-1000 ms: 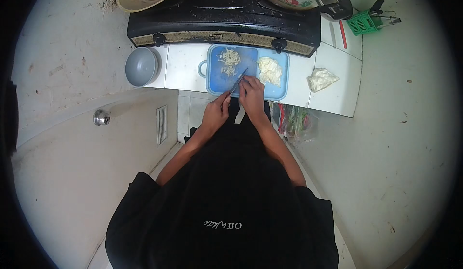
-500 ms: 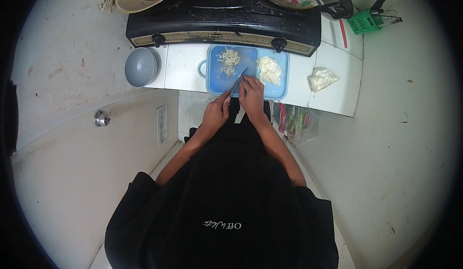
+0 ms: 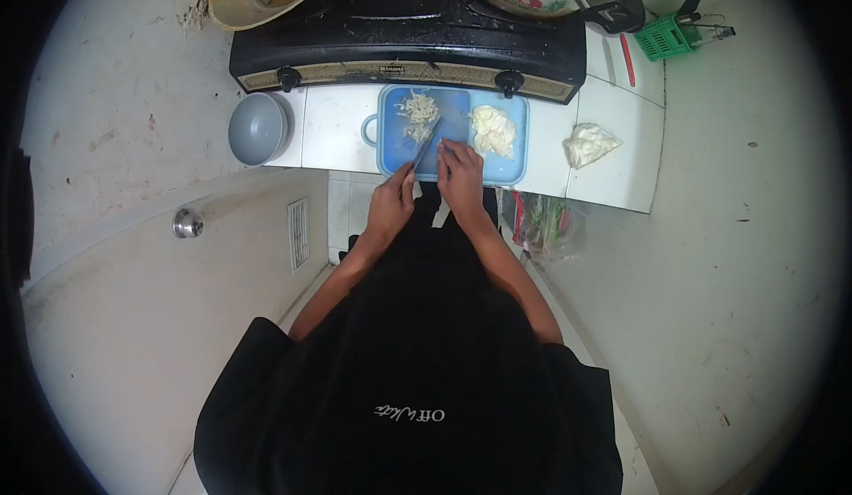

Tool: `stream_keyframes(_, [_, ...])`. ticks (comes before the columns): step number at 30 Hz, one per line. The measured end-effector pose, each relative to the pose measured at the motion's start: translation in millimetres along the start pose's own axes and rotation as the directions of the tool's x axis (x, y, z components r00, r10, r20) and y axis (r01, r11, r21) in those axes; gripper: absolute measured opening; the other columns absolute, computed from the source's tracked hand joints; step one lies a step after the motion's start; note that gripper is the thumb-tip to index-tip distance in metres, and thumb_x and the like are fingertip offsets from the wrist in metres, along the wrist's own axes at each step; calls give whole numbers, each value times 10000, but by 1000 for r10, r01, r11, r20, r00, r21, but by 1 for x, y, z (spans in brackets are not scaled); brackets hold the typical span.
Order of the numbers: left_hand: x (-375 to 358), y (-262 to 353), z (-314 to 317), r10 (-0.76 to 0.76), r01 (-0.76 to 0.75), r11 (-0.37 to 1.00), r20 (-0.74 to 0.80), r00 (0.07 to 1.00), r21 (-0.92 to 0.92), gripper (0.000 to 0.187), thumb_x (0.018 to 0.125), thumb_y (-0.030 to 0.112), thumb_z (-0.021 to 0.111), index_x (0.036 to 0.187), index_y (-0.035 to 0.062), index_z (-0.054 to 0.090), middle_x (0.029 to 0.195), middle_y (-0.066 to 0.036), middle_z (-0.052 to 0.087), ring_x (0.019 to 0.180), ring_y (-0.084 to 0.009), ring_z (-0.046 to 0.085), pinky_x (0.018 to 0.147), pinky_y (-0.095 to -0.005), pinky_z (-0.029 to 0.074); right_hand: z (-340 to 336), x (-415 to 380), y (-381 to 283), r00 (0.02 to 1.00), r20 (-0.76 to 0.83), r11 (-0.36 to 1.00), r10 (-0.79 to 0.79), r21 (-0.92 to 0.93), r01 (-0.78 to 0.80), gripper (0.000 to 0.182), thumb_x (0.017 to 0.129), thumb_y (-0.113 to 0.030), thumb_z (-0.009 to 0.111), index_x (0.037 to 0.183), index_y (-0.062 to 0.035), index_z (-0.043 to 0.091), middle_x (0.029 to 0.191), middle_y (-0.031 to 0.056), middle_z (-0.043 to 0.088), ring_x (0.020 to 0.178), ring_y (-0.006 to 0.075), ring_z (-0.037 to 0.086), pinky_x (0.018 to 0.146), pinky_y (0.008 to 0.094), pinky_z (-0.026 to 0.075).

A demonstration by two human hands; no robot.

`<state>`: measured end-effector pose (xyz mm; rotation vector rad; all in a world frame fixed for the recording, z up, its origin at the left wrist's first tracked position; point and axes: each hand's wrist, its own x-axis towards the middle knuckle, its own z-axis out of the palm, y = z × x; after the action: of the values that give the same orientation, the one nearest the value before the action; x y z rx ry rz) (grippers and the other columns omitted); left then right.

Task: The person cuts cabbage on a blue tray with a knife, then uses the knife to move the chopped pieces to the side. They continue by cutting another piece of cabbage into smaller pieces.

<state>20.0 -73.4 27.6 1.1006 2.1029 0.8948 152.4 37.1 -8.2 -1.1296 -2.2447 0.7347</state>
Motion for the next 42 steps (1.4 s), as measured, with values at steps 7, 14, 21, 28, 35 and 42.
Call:
stream_keyframes(7, [-11, 2, 2, 16, -6, 989, 68, 998, -146, 321, 1076, 189, 553, 1294, -20, 662, 1028, -318, 718, 934, -491, 711, 786, -524, 569, 0, -1, 0, 1000, -19, 1000, 1, -15, -1, 200, 907, -27, 707, 1091, -6, 783, 1216, 111, 718, 1130, 310, 658, 987, 424, 471])
stream_keyframes(14, [-11, -1, 3, 33, -26, 993, 57, 998, -111, 330, 1087, 199, 557, 1313, -14, 667, 936, -251, 742, 874, -413, 758, 758, -439, 582, 3, -2, 0, 1000, -12, 1000, -2, -11, 1, 218, 897, -29, 700, 1099, 13, 772, 1227, 120, 701, 1161, 319, 637, 992, 446, 464])
stream_keyframes(21, [-10, -6, 6, 12, -6, 997, 72, 997, -80, 330, 1087, 200, 559, 1316, -11, 669, 918, -249, 737, 841, -398, 760, 741, -431, 580, 0, 1, -3, 1000, -11, 1000, -3, -3, 3, 209, 909, -27, 695, 1099, 22, 766, 1240, 125, 699, 1156, 326, 638, 996, 447, 463])
stream_keyframes(28, [-8, -6, 2, -12, 28, 989, 107, 994, -143, 336, 1095, 213, 552, 1320, -8, 670, 895, -246, 734, 784, -368, 757, 705, -414, 567, -1, 1, -3, 1000, -9, 1000, -9, 2, 9, 214, 916, -31, 692, 1113, 16, 764, 1236, 119, 699, 1150, 321, 639, 992, 443, 464])
stream_keyframes(35, [-4, -2, -4, -65, 85, 989, 167, 984, -118, 330, 1092, 224, 558, 1302, 2, 680, 899, -253, 734, 778, -391, 753, 694, -425, 566, 0, 2, -2, 1000, 1, 1000, 0, -22, 0, 215, 914, -27, 695, 1114, 14, 761, 1238, 117, 698, 1148, 320, 640, 991, 440, 468])
stream_keyframes(42, [0, -1, 4, 50, -50, 999, 36, 998, -11, 324, 1087, 209, 550, 1305, 9, 681, 903, -274, 731, 824, -443, 745, 711, -483, 575, 3, 1, -5, 999, -35, 999, -1, -44, -1, 196, 913, -51, 721, 1092, 15, 764, 1220, 109, 709, 1151, 314, 644, 994, 438, 469])
